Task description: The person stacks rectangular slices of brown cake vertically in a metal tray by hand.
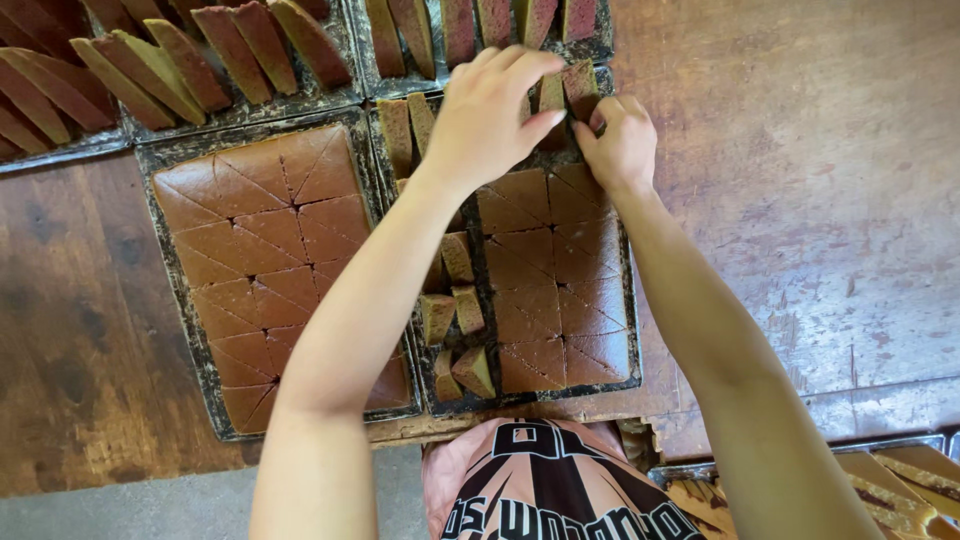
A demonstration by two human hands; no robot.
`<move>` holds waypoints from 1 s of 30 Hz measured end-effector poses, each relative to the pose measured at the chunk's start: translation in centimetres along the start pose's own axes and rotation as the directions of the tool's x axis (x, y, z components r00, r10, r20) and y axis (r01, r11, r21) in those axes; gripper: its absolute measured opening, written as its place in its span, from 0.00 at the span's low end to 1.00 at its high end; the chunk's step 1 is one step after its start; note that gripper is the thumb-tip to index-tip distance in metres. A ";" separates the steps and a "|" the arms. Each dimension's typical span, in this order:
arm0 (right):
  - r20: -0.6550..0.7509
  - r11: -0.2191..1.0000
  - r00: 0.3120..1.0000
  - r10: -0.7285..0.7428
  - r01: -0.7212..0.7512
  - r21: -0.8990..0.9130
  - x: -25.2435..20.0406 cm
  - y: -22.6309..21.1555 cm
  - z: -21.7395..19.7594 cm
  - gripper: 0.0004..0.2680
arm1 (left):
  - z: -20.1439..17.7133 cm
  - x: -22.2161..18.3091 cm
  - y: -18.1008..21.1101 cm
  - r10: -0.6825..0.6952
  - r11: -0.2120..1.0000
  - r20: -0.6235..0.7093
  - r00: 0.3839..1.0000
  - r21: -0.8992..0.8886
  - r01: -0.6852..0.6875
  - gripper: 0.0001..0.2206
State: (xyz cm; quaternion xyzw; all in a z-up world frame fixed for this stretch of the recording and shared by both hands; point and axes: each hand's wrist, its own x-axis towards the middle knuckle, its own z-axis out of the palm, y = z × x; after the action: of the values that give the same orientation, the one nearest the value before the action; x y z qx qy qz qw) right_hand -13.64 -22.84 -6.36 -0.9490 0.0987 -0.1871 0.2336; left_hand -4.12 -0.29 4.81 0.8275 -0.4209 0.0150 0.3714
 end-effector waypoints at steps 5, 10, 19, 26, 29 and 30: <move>-0.081 0.994 0.992 -0.098 0.094 -0.049 -1.2 -3.6 -2.4 0.11 | -6.9 -6.6 -1.5 0.027 0.996 -0.005 1.000 0.091 -0.026 0.19; 0.355 0.969 0.907 -0.226 0.173 0.175 -1.3 -9.1 0.2 0.11 | -10.3 -10.0 -2.5 -0.083 0.993 0.053 0.995 0.083 0.078 0.17; 0.834 0.936 0.549 -0.053 0.319 -0.150 1.7 -13.9 -0.8 0.22 | -9.4 -10.4 -3.1 -0.095 0.968 0.172 0.981 0.245 0.051 0.19; 0.645 0.945 0.710 -0.284 0.322 0.061 1.6 -10.2 -1.8 0.15 | -0.8 -5.2 -0.6 -0.272 0.888 0.628 0.729 0.456 -0.062 0.20; 0.560 0.960 0.788 -0.257 0.276 0.053 0.9 -8.9 -2.2 0.18 | 2.2 -4.8 -0.1 -0.273 0.872 0.643 0.715 0.480 -0.098 0.31; 0.546 0.969 0.804 -0.235 0.240 0.065 0.6 -8.7 -2.3 0.20 | 2.8 -5.0 -0.1 -0.278 0.871 0.641 0.716 0.482 -0.094 0.36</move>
State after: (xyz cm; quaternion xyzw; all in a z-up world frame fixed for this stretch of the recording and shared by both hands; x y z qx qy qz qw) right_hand -13.12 -16.40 -0.08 -0.9682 -0.0913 0.0657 0.2233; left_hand -8.06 1.44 1.07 0.8579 -0.4678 -0.2102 -0.0307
